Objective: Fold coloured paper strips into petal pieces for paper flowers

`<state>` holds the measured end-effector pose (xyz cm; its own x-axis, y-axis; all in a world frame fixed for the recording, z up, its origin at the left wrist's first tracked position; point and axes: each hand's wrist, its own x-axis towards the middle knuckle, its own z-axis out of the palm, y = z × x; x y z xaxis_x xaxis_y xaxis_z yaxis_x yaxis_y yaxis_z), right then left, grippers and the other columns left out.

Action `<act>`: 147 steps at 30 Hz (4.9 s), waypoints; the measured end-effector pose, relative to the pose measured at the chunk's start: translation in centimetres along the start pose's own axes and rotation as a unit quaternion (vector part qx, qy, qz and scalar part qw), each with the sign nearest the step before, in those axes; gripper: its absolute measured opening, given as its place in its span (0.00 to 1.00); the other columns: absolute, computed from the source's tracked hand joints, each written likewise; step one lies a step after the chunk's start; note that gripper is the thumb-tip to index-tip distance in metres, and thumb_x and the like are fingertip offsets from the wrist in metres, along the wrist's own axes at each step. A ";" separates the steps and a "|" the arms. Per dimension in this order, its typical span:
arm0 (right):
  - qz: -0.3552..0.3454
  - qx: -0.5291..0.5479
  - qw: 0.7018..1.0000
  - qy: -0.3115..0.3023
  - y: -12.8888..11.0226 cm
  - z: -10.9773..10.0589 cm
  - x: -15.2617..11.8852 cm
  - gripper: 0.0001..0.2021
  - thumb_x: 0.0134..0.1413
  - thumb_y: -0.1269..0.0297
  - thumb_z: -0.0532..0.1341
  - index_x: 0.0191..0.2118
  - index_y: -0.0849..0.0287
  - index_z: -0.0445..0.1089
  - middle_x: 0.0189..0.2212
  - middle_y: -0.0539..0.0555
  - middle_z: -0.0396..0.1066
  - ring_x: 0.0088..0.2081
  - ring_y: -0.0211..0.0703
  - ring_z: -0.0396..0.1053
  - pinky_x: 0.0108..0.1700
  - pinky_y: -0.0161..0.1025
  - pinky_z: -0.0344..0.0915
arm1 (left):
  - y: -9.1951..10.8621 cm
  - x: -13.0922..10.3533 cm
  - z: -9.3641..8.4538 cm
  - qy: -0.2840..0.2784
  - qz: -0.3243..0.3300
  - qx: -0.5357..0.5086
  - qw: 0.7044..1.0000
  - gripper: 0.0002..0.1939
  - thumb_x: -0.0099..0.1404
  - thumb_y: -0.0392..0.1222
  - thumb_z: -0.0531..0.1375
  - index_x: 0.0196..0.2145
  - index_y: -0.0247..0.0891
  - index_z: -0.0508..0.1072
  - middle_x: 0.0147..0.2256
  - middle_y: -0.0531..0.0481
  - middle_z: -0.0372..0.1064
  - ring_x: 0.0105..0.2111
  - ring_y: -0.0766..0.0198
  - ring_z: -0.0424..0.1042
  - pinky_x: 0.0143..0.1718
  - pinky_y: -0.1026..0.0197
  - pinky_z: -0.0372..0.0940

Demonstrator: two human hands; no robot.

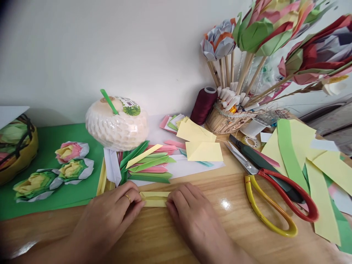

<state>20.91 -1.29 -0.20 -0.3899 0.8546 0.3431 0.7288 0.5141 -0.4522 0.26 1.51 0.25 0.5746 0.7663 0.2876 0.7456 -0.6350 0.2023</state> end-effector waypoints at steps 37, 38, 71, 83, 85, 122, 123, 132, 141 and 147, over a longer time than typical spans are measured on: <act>-0.030 -0.009 0.999 -0.029 0.6 -0.4 -0.6 0.08 0.62 0.74 0.52 0.33 0.61 0.64 0.28 0.52 0.64 0.30 0.41 0.59 0.31 0.37 0.58 | -0.5 -0.8 -0.4 0.027 0.046 -0.204 0.978 0.11 0.68 0.34 0.54 0.28 0.39 0.71 0.29 0.52 0.66 0.30 0.63 0.61 0.29 0.62 0.57; -0.028 -0.011 0.999 -0.028 0.6 -0.3 -0.6 0.08 0.62 0.75 0.52 0.32 0.61 0.64 0.28 0.52 0.64 0.30 0.41 0.59 0.31 0.37 0.58 | -0.4 -0.8 -0.3 0.020 0.025 -0.222 0.975 0.10 0.68 0.34 0.54 0.29 0.39 0.71 0.29 0.52 0.66 0.31 0.63 0.61 0.29 0.62 0.57; -0.024 -0.019 0.999 -0.016 0.5 -0.5 -0.7 0.10 0.64 0.74 0.50 0.32 0.60 0.63 0.27 0.52 0.64 0.30 0.41 0.61 0.31 0.37 0.60 | 0.7 -1.6 0.9 0.078 0.249 0.088 0.961 0.16 0.72 0.37 0.48 0.45 0.27 0.73 0.48 0.42 0.72 0.52 0.56 0.67 0.61 0.52 0.46; -0.021 -0.028 0.998 -0.047 0.6 -0.6 -0.9 0.11 0.64 0.75 0.46 0.33 0.61 0.63 0.28 0.54 0.63 0.30 0.43 0.60 0.32 0.38 0.60 | 0.8 -3.0 1.0 0.052 0.251 0.140 0.956 0.16 0.71 0.41 0.51 0.48 0.28 0.72 0.52 0.40 0.69 0.54 0.54 0.66 0.62 0.52 0.46; -0.024 -0.034 0.998 -0.048 0.5 -0.7 -0.8 0.12 0.65 0.75 0.45 0.34 0.61 0.63 0.29 0.55 0.64 0.31 0.44 0.60 0.32 0.38 0.61 | 0.8 -3.0 1.1 0.050 0.249 0.137 0.957 0.17 0.71 0.42 0.50 0.48 0.28 0.71 0.51 0.41 0.70 0.53 0.55 0.67 0.62 0.53 0.46; -0.089 -0.055 0.962 -0.252 -1.0 -2.5 -2.1 0.36 0.63 0.46 0.48 0.65 0.71 0.46 0.64 0.64 0.44 0.65 0.50 0.43 0.64 0.51 0.49 | 1.5 -3.7 1.0 0.094 0.236 0.136 0.958 0.16 0.71 0.34 0.47 0.44 0.23 0.72 0.44 0.35 0.74 0.45 0.53 0.74 0.62 0.50 0.45; -0.083 -0.054 0.961 -0.258 -0.8 -2.6 -2.2 0.36 0.63 0.47 0.49 0.66 0.70 0.45 0.64 0.64 0.43 0.65 0.50 0.43 0.64 0.52 0.47 | 1.4 -3.8 0.9 0.086 0.237 0.142 0.957 0.16 0.71 0.34 0.47 0.45 0.23 0.72 0.45 0.35 0.73 0.46 0.52 0.73 0.61 0.50 0.45; -0.063 -0.083 0.968 -0.230 0.6 -2.5 -3.0 0.33 0.65 0.51 0.49 0.67 0.63 0.39 0.66 0.61 0.42 0.66 0.50 0.40 0.64 0.57 0.42 | 1.6 -3.6 0.5 0.105 0.251 0.150 0.950 0.16 0.71 0.32 0.46 0.43 0.21 0.72 0.43 0.34 0.74 0.44 0.51 0.74 0.56 0.50 0.52; 0.032 -0.060 0.997 -0.037 0.1 -1.9 -3.0 0.12 0.64 0.65 0.53 0.51 0.61 0.64 0.46 0.60 0.70 0.46 0.48 0.67 0.46 0.45 0.67 | 1.6 -3.5 0.9 0.141 0.251 0.115 0.951 0.17 0.69 0.29 0.45 0.42 0.23 0.72 0.42 0.36 0.75 0.44 0.51 0.74 0.51 0.52 0.57; 0.055 -0.005 0.997 -0.057 0.2 -1.2 -0.5 0.02 0.58 0.73 0.58 0.34 0.61 0.66 0.31 0.55 0.69 0.35 0.45 0.66 0.35 0.40 0.66 | 1.6 -3.4 0.9 0.144 0.245 0.102 0.953 0.19 0.69 0.27 0.42 0.41 0.25 0.72 0.41 0.38 0.76 0.43 0.54 0.74 0.49 0.55 0.59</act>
<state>21.98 -1.72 0.52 -0.3685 0.9089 0.1952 0.7763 0.4164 -0.4734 -0.20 -2.00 -1.22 0.7760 0.3060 0.5515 0.4793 -0.8545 -0.2004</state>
